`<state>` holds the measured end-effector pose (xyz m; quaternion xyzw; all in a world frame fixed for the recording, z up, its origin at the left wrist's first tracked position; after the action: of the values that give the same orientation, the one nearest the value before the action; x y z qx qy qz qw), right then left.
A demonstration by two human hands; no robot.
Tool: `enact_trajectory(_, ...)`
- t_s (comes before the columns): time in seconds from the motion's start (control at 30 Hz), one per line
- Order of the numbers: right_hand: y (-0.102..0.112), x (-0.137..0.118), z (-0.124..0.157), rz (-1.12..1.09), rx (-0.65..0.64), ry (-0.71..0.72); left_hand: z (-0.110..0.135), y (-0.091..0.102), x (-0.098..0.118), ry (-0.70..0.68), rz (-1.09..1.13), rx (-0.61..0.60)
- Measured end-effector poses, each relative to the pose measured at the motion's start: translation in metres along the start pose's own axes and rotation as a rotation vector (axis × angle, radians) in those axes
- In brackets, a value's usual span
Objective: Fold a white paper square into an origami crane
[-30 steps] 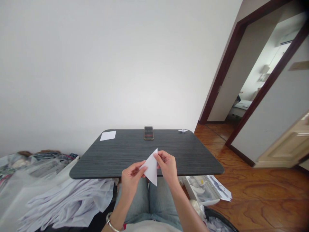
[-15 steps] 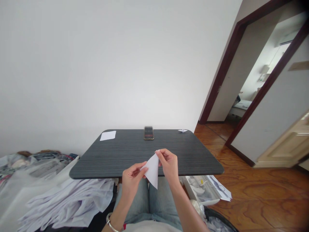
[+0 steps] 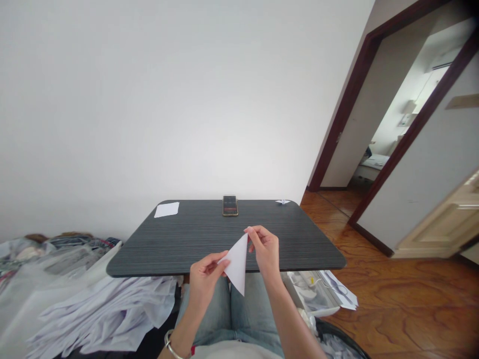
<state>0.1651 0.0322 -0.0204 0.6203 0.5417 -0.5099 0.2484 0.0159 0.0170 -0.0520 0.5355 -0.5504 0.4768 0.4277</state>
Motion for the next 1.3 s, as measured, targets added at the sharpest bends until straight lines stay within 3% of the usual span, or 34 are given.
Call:
enact_trajectory(0.33,0.0004,0.0008,0.0043,-0.076,-0.137,-0.098,-0.0021,0.0017,0.0011,-0.015,-0.022,0.009)
enact_trajectory(0.83,0.0006,-0.0015,0.0035,-0.074,-0.108,-0.057,-0.0021,0.0015,0.0002,-0.022,-0.016,-0.016)
enact_trajectory(1.17,-0.0003,0.0009,0.0020,-0.113,-0.024,-0.035,-0.0028,0.0023,-0.0035,-0.036,-0.021,-0.019)
enact_trajectory(1.3,0.0017,-0.0007,0.0032,-0.156,-0.063,-0.043,-0.0027,0.0029,-0.0020,-0.024,0.001,0.000)
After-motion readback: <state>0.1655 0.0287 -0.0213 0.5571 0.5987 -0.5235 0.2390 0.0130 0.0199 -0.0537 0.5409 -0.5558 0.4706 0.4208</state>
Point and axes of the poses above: each hand's wrist, its own z-axis away from the middle knuckle, its own y-axis out of the back of the hand, x = y × z, the point moved 1 cm from there along -z, towards the middle knuckle, and after that the axes turned 6 degrees about -z, right-handed, at the moved point
